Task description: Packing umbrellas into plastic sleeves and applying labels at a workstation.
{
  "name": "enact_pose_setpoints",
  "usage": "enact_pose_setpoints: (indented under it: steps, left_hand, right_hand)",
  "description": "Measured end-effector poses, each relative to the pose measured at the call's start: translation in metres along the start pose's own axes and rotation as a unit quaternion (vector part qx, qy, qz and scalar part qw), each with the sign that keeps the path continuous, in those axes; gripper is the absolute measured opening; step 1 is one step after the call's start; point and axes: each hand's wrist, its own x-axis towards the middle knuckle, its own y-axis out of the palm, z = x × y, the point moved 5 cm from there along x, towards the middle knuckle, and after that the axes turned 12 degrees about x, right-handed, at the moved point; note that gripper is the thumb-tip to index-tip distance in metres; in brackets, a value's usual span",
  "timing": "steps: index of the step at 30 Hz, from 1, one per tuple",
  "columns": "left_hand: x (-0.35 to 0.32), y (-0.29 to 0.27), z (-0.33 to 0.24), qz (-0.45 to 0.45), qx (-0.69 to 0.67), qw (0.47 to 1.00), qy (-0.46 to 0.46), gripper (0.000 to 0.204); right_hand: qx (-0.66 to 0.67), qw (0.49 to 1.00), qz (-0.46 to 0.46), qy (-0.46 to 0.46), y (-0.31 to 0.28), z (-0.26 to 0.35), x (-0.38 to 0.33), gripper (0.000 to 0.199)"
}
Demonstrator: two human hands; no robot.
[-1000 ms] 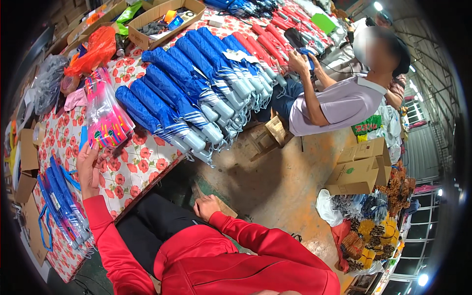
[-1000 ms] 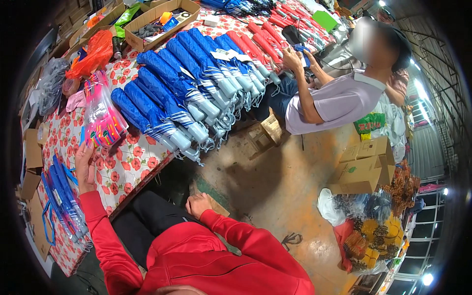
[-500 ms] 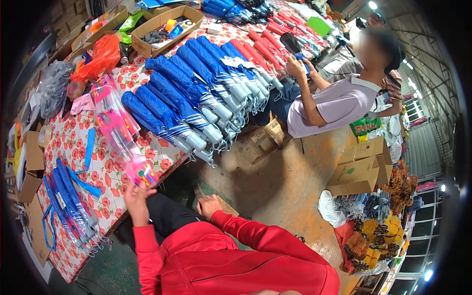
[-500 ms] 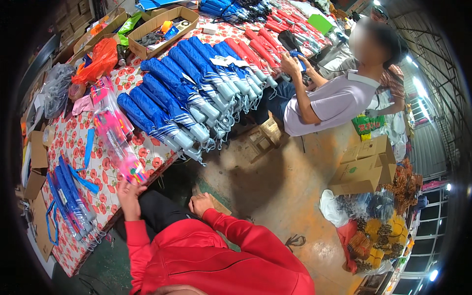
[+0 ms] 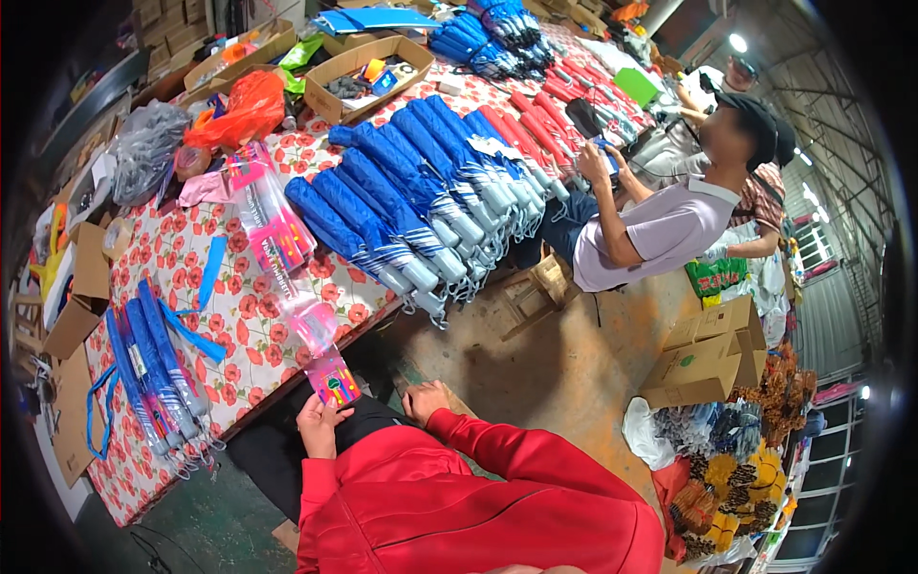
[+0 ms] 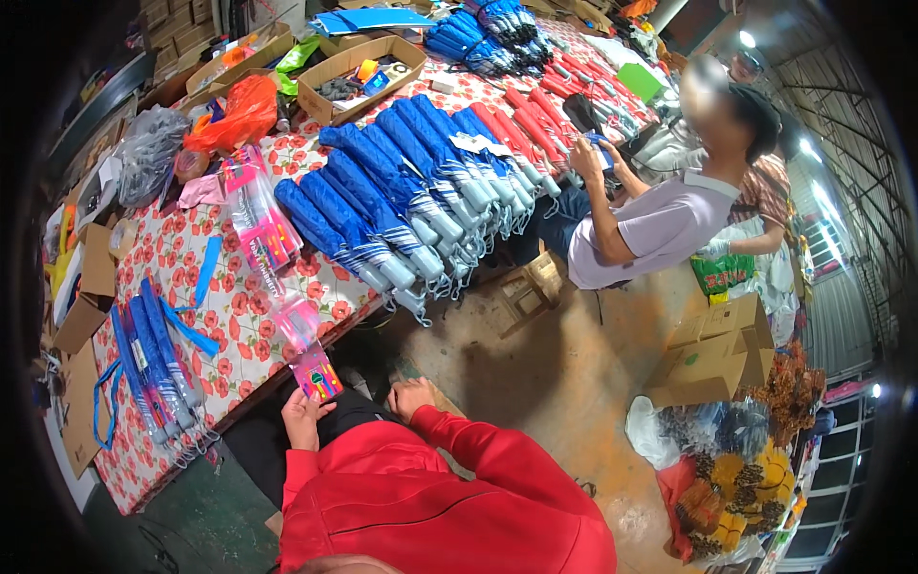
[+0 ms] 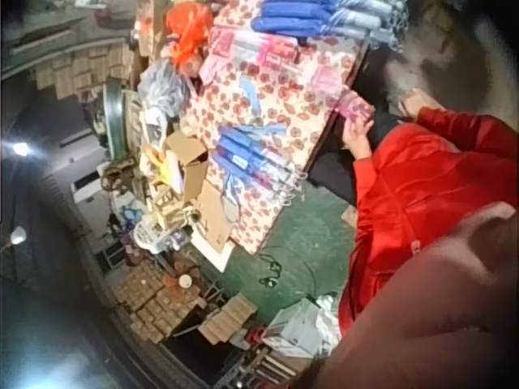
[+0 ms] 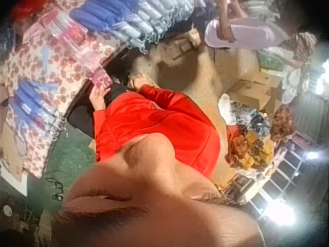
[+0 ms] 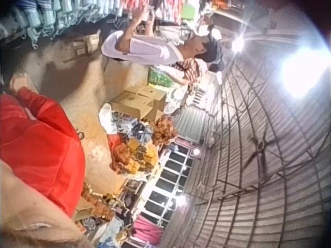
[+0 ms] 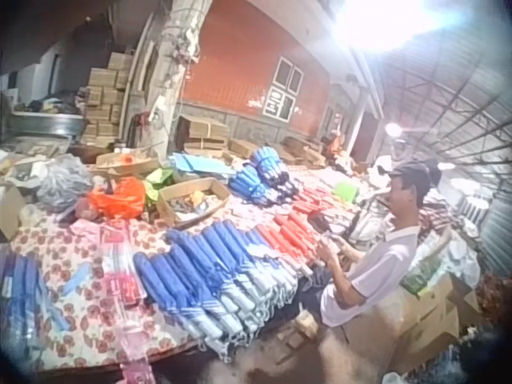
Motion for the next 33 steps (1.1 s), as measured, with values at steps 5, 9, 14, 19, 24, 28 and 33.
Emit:
enact_pose_setpoints:
  steps: [5,9,14,19,24,28,33]
  left_hand:
    - [0.004,-0.004,-0.026,0.026,-0.066,0.997,0.002,0.020]
    - [0.010,0.013,-0.068,0.052,-0.079,0.996,0.003,0.019]
    - [0.023,0.051,-0.123,0.113,-0.049,0.992,-0.026,0.018]
    - [0.088,0.096,-0.137,0.191,-0.041,0.979,-0.056,0.012]
    - [0.159,0.131,-0.148,0.276,-0.042,0.953,-0.118,0.014]
    - [0.177,0.125,-0.147,0.323,-0.004,0.929,-0.179,0.014]
    - [0.200,0.115,-0.147,0.403,0.061,0.887,-0.217,0.014]
  right_hand:
    - [0.027,1.000,0.004,0.013,0.013,-0.004,0.001,0.016]
    - [0.026,0.999,0.007,0.027,0.012,-0.013,0.010,0.015]
    - [0.036,0.998,0.007,0.053,0.018,-0.019,0.014,0.013]
    - [0.039,0.997,0.023,0.062,0.008,-0.040,0.049,0.012]
    - [0.013,0.997,0.041,0.066,-0.004,-0.054,0.081,0.010]
    - [0.017,0.996,0.044,0.075,0.014,-0.048,0.078,0.008]
    - [0.031,0.987,0.095,0.129,0.027,-0.060,0.089,0.007]
